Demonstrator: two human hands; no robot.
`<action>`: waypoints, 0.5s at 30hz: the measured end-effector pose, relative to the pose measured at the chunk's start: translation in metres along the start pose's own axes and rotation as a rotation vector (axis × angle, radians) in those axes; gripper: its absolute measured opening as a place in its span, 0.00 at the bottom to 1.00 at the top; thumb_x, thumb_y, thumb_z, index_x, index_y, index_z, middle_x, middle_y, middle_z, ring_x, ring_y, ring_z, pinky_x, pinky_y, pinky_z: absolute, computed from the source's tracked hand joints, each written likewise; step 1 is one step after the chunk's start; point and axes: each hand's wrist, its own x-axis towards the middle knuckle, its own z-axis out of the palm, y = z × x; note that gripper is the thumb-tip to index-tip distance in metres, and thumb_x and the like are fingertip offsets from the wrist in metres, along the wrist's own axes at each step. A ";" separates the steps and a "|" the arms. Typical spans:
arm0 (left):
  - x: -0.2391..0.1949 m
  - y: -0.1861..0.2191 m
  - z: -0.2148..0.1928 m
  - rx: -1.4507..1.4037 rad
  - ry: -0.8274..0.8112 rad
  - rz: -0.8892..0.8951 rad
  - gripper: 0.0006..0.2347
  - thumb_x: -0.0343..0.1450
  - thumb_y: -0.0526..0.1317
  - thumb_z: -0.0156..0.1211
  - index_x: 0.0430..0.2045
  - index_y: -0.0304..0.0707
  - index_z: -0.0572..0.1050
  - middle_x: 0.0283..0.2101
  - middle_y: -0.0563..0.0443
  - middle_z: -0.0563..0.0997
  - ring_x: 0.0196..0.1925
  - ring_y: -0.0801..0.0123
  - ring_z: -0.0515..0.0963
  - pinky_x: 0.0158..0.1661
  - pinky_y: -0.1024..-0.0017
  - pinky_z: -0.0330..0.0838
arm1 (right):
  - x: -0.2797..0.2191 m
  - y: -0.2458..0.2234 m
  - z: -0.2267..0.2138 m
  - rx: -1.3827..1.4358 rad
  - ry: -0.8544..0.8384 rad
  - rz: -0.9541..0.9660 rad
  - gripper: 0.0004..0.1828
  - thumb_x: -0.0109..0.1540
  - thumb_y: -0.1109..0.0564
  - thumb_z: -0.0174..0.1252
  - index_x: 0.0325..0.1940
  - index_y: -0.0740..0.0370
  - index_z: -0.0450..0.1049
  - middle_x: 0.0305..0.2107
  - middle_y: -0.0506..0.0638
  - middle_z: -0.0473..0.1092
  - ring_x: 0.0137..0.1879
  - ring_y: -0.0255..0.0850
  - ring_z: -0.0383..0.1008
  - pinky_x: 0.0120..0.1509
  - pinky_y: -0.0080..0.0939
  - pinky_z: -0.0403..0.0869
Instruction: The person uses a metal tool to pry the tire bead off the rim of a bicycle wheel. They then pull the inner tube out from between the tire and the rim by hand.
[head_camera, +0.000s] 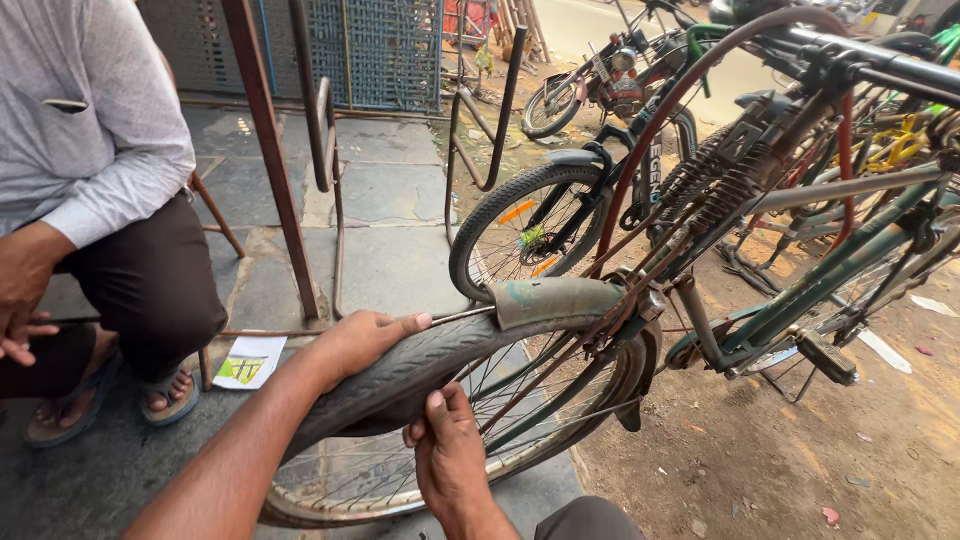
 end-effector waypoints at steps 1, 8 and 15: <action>0.006 0.000 0.000 0.084 0.038 0.024 0.32 0.66 0.67 0.55 0.30 0.31 0.86 0.25 0.42 0.86 0.28 0.61 0.85 0.36 0.64 0.77 | -0.004 -0.005 -0.012 -0.041 0.007 0.003 0.05 0.67 0.56 0.57 0.45 0.56 0.69 0.27 0.45 0.68 0.27 0.36 0.66 0.35 0.39 0.66; 0.015 -0.007 0.000 0.138 0.160 0.081 0.34 0.62 0.72 0.55 0.24 0.32 0.85 0.24 0.39 0.85 0.29 0.58 0.86 0.38 0.61 0.77 | -0.060 -0.037 -0.063 -0.191 -0.065 0.130 0.10 0.71 0.53 0.56 0.51 0.58 0.64 0.26 0.50 0.66 0.32 0.40 0.67 0.37 0.41 0.68; 0.008 -0.008 0.010 0.177 0.207 0.066 0.37 0.62 0.74 0.53 0.24 0.31 0.85 0.26 0.37 0.86 0.32 0.55 0.88 0.38 0.61 0.79 | -0.047 0.029 -0.013 -0.777 -0.135 0.405 0.27 0.59 0.57 0.60 0.63 0.57 0.67 0.41 0.41 0.76 0.46 0.35 0.77 0.49 0.40 0.75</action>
